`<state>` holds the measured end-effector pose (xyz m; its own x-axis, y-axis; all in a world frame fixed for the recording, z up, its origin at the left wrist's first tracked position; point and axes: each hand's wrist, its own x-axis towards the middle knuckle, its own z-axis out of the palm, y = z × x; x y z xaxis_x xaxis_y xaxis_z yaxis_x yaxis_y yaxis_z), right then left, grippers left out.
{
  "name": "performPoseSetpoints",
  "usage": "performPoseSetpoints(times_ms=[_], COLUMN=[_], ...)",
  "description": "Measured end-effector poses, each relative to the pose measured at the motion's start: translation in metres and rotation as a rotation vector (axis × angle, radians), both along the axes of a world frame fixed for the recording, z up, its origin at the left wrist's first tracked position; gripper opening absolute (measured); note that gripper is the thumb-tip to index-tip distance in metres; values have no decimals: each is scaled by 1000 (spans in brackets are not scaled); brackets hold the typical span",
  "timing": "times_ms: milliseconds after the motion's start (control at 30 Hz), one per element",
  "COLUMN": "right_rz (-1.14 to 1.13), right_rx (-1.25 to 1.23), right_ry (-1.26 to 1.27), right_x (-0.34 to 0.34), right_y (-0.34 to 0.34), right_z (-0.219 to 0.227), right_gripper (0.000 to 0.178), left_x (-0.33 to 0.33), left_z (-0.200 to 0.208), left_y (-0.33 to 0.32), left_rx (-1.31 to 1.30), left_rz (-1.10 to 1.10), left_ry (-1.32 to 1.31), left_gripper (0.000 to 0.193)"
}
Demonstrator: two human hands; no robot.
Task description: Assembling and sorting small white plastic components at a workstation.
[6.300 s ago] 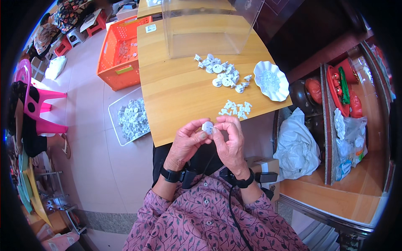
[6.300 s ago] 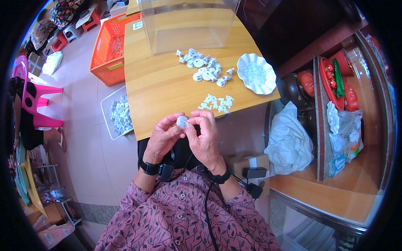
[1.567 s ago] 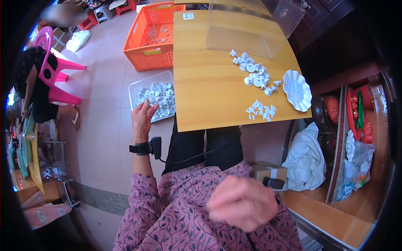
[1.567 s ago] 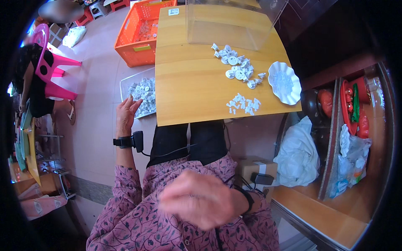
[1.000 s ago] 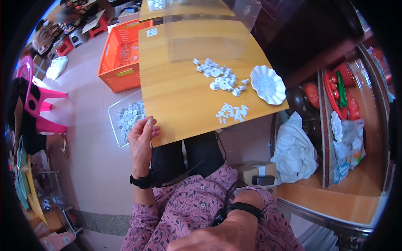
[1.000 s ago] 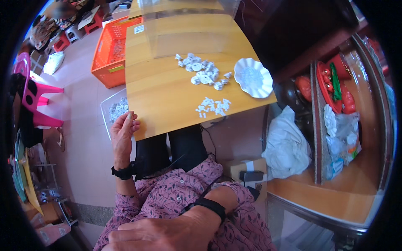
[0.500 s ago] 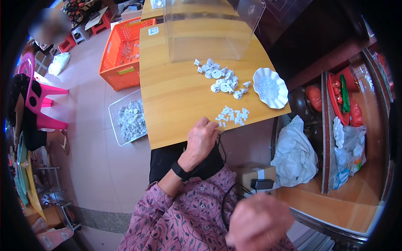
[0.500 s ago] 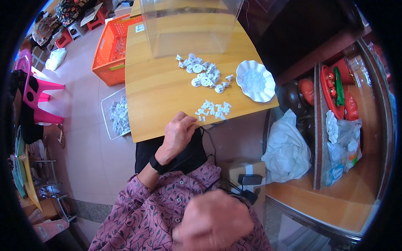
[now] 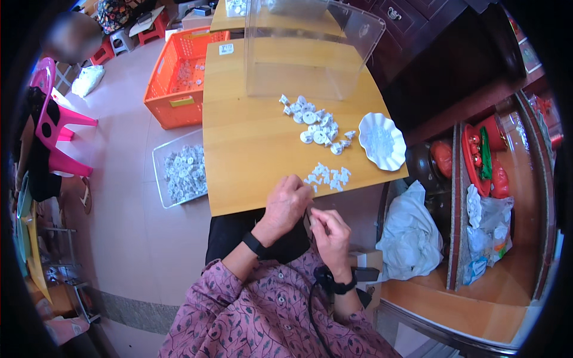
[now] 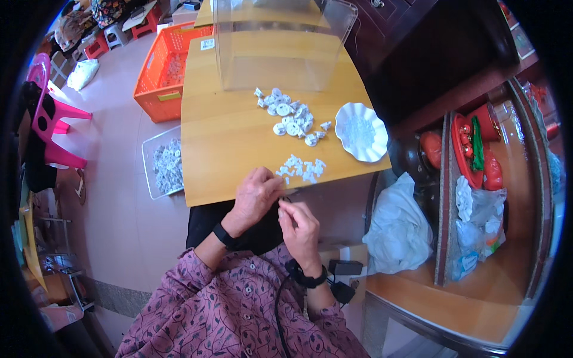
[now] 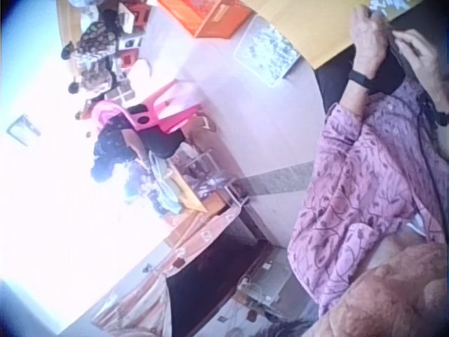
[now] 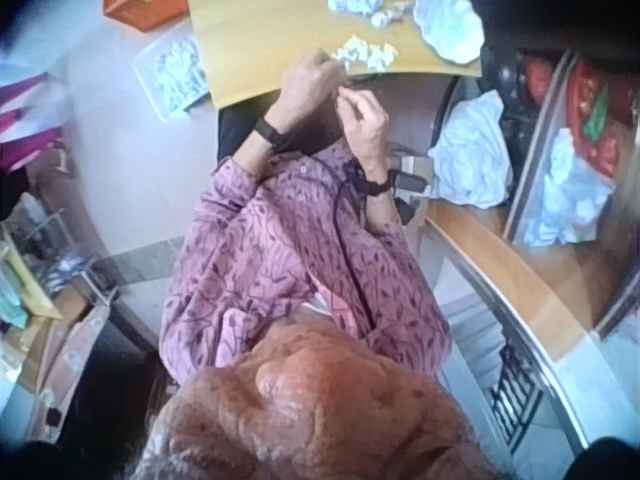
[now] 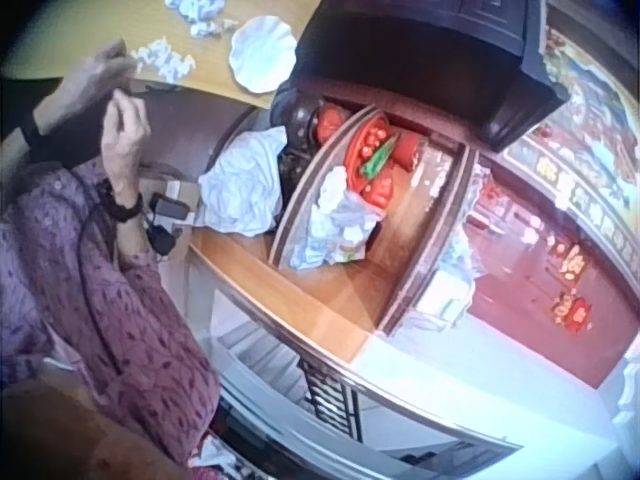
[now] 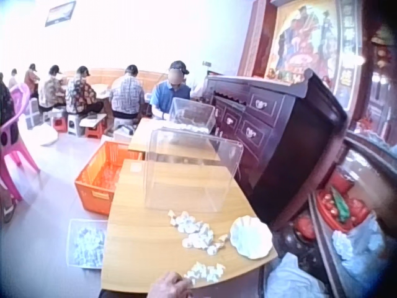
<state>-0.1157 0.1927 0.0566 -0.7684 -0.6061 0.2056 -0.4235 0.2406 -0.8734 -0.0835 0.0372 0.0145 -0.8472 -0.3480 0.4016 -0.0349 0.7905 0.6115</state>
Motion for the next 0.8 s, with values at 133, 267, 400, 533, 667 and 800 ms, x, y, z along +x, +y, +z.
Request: performPoseSetpoints(times_ms=[133, 267, 400, 533, 667, 800], right_rz=[-115, -142, -122, -73, -64, -66], right_rx=[48, 122, 247, 304, 288, 246], right_ry=[195, 433, 589, 672, 731, 742], right_x=[-11, -18, -18, -20, -24, -25], right_y=[-13, -23, -32, -33, -34, -34], right_z=[-28, -43, -39, -42, -42, -42], right_gripper=[19, 23, 24, 27, 22, 16], left_x=[6, 9, 13, 10, -7, -35], left_z=[-7, -9, -9, -9, 7, 22], left_y=[-11, -17, -23, -33, -47, -57], left_rx=[133, 265, 397, 508, 409, 280], left_rz=[-31, -73, -111, -85, -10, 22], left_ry=[51, 90, 96, 27, -5, 59], left_gripper=[30, 34, 30, 24, 23, 23])
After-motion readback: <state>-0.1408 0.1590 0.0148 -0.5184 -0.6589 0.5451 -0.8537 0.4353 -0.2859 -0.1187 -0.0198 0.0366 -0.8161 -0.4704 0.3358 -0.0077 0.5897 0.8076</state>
